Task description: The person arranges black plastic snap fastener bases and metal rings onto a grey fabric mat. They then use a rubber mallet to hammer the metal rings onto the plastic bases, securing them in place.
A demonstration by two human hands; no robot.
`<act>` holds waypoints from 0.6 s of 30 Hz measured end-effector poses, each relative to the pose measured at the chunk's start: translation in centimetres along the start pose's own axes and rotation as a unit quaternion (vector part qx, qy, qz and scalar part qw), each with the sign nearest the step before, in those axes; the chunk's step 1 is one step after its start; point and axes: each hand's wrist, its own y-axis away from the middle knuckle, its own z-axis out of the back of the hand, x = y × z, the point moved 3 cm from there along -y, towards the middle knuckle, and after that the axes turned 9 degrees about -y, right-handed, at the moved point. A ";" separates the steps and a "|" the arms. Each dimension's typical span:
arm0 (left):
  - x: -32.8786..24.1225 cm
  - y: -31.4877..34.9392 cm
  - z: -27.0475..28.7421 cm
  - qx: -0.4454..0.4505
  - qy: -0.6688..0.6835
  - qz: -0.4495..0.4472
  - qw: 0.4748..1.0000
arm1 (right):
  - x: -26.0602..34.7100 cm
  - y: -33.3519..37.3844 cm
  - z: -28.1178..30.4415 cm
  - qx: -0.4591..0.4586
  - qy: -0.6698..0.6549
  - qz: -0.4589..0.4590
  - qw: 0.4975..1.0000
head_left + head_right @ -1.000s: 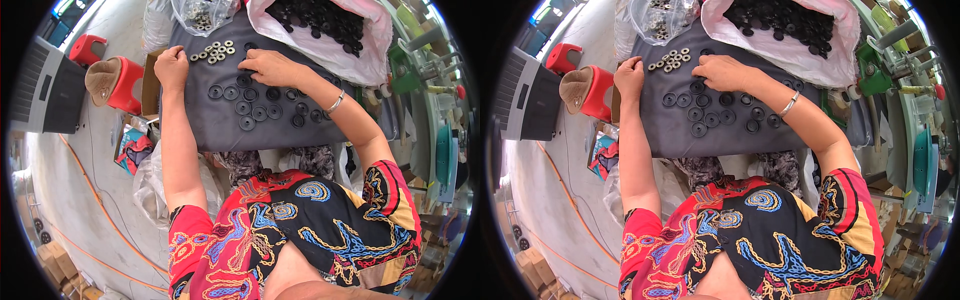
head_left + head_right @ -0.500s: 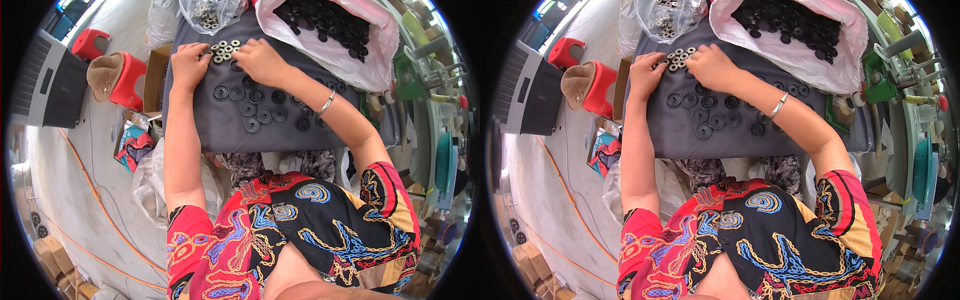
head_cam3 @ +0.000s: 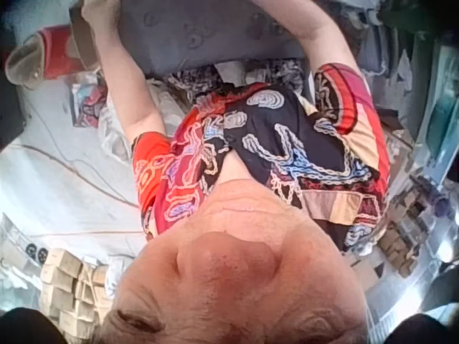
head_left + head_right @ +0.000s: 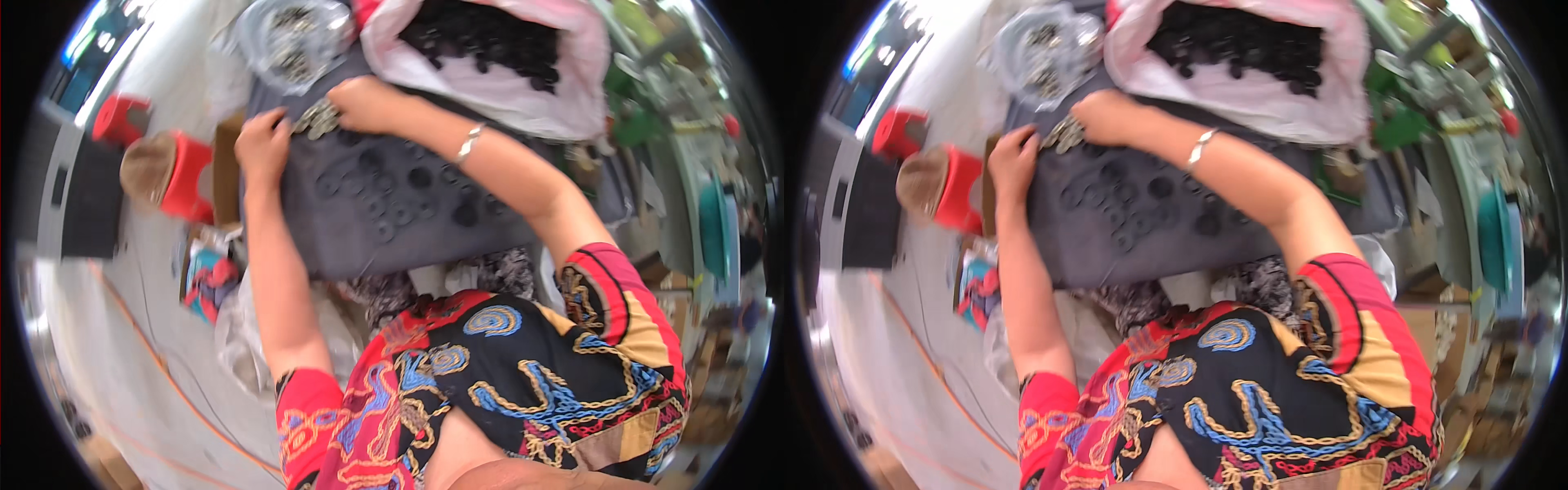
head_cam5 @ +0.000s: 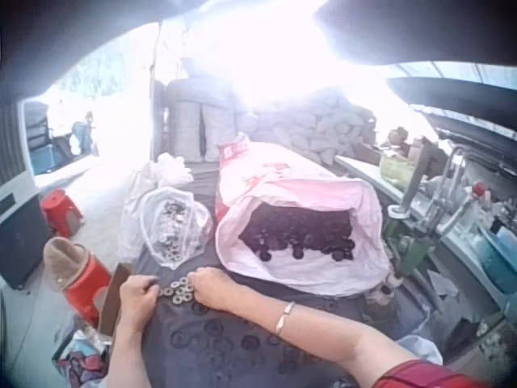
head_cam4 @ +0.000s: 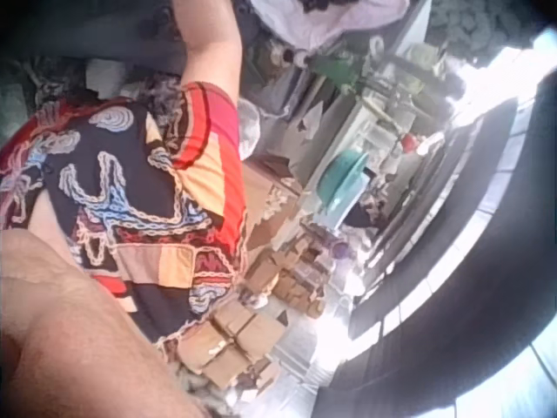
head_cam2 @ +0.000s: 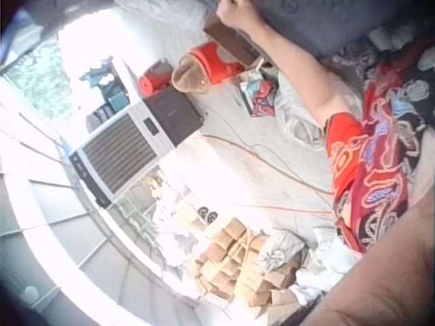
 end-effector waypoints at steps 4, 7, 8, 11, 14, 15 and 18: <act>-1.2 -0.7 0.0 0.050 -0.011 0.020 0.999 | -1.3 0.7 -0.2 0.005 0.014 -0.015 1.000; -1.0 -0.5 -0.8 0.013 0.040 0.020 0.999 | -1.5 0.9 -0.7 -0.006 0.022 -0.021 1.000; -0.9 -0.7 -0.8 0.013 0.050 0.025 0.998 | -1.6 0.5 -0.7 -0.008 0.024 -0.022 0.999; -0.2 -0.2 -0.7 0.013 0.062 0.051 0.997 | -1.4 1.0 -0.1 -0.016 0.017 -0.011 1.000; -0.1 -0.2 -0.8 0.010 0.011 0.012 1.000 | -1.6 2.0 0.8 -0.022 -0.001 0.041 0.999; -0.2 0.0 -1.1 0.005 0.006 0.004 1.000 | -2.1 2.6 1.2 -0.028 -0.067 0.039 0.997; 1.1 0.6 -1.6 -0.022 0.005 -0.009 1.000 | -1.0 3.8 2.1 -0.010 -0.162 0.019 0.987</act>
